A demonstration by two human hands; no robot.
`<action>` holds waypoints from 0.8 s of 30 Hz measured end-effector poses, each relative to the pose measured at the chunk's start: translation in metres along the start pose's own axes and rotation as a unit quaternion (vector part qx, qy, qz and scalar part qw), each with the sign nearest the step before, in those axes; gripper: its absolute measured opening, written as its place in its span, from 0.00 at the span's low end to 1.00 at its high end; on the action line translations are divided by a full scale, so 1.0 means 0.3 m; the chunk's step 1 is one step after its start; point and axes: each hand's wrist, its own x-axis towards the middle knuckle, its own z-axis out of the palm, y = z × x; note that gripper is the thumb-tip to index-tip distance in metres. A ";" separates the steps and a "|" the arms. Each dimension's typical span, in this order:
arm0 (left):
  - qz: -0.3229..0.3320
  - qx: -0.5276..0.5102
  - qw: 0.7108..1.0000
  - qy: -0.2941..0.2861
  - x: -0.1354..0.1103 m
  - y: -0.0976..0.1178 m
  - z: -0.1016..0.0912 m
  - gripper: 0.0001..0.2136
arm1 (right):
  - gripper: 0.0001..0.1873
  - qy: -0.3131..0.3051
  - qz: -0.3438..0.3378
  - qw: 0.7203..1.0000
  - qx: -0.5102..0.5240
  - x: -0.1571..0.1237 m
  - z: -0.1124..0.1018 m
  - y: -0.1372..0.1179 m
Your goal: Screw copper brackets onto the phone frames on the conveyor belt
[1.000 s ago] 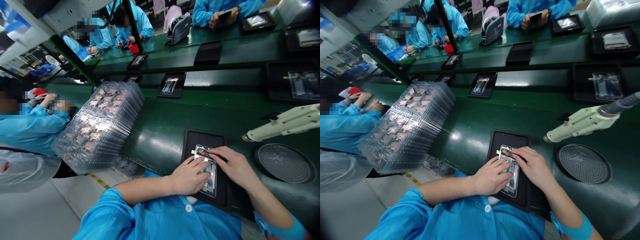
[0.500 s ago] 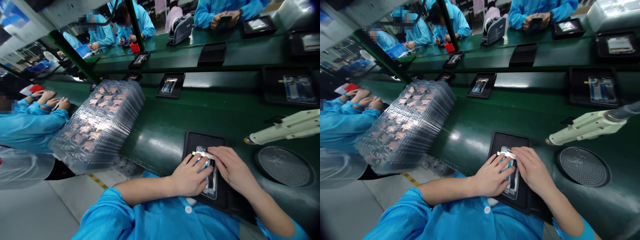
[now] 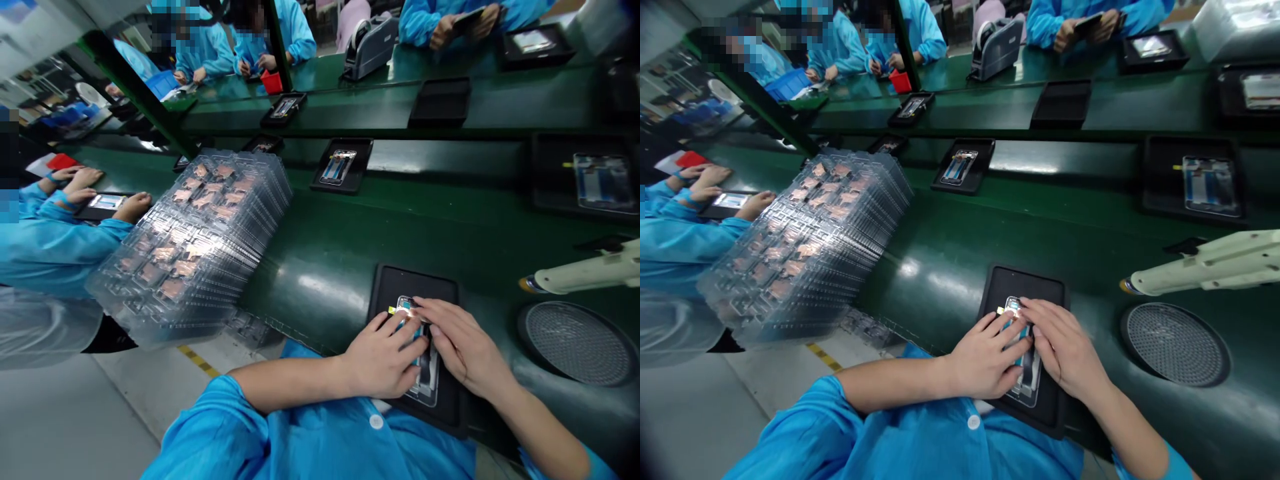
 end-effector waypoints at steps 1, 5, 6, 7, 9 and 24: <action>0.001 -0.001 1.000 0.003 0.000 0.001 -0.001 0.22 | 0.21 0.002 0.005 1.000 0.002 0.003 0.002 0.002; 0.002 -0.004 1.000 0.017 0.001 0.000 -0.002 0.22 | 0.19 -0.018 0.002 1.000 -0.003 0.010 0.005 0.006; 0.002 -0.004 1.000 0.021 0.001 -0.001 -0.001 0.22 | 0.19 -0.022 -0.002 1.000 -0.006 0.009 0.003 0.007; 0.002 -0.005 1.000 0.024 0.001 -0.002 -0.001 0.21 | 0.20 -0.025 -0.006 1.000 -0.010 0.008 0.001 0.008; 0.002 -0.007 1.000 0.027 0.001 -0.003 0.000 0.21 | 0.22 -0.035 -0.016 0.999 -0.021 0.003 -0.004 0.010; -0.015 -0.026 0.999 0.033 0.021 -0.086 0.016 0.25 | 0.30 0.252 0.020 0.961 -0.115 0.004 -0.097 -0.012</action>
